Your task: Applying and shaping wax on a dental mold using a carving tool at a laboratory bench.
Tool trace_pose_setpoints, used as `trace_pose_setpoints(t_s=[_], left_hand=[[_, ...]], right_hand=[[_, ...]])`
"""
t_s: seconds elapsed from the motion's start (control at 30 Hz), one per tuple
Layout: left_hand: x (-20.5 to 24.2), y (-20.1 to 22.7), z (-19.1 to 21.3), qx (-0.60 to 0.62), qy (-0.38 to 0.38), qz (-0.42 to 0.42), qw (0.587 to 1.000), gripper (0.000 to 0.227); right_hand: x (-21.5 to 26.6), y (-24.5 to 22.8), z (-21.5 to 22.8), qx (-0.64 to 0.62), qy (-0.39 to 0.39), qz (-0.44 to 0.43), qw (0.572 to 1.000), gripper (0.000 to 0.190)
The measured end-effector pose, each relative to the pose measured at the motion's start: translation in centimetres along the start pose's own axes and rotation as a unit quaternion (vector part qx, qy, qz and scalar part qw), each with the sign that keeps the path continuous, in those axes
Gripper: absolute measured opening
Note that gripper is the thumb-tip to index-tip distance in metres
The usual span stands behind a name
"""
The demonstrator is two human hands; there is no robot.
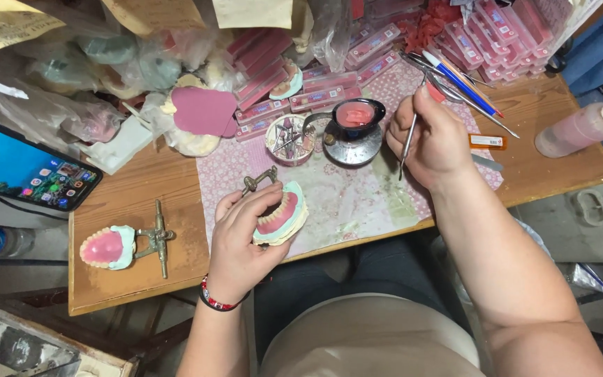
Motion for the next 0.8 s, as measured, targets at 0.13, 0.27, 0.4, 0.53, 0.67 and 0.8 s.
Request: trace_pose_setpoints(t_s=[0.13,0.27,0.4,0.53,0.67,0.8], left_hand=[[0.0,0.0,0.0,0.001,0.003,-0.003,1.0,0.057],[0.2,0.1,0.0,0.006,-0.002,-0.001,1.0,0.058],[0.3,-0.2,0.0,0.005,-0.003,-0.004,1.0,0.058],[0.3,-0.2,-0.1,0.003,-0.007,-0.007,1.0,0.06],[0.4,-0.1,0.0,0.002,-0.003,-0.005,1.0,0.06],[0.4,-0.3,-0.1,0.003,-0.004,-0.005,1.0,0.06]], right_hand=[[2.0,-1.3,-0.5,-0.004,-0.015,0.016,1.0,0.05],[5.2,-2.2,-0.3,-0.001,-0.008,0.053,0.999,0.05],[8.3,-2.1,0.7,0.004,0.014,0.076,0.997,0.05],[8.8,-1.3,1.8,-0.009,0.018,0.078,0.997,0.048],[6.8,-1.2,3.3,0.03,0.058,0.105,0.992,0.049],[5.9,-2.9,2.5,0.037,0.114,0.147,0.982,0.047]])
Point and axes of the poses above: each hand's wrist, its own x-axis away from the middle knuckle, its own z-axis out of the back of the hand, y = z × x, the point moved 8 cm from there along -x, towards the middle knuckle, and after that the axes turned 14 degrees about y, right-handed, at the moved point
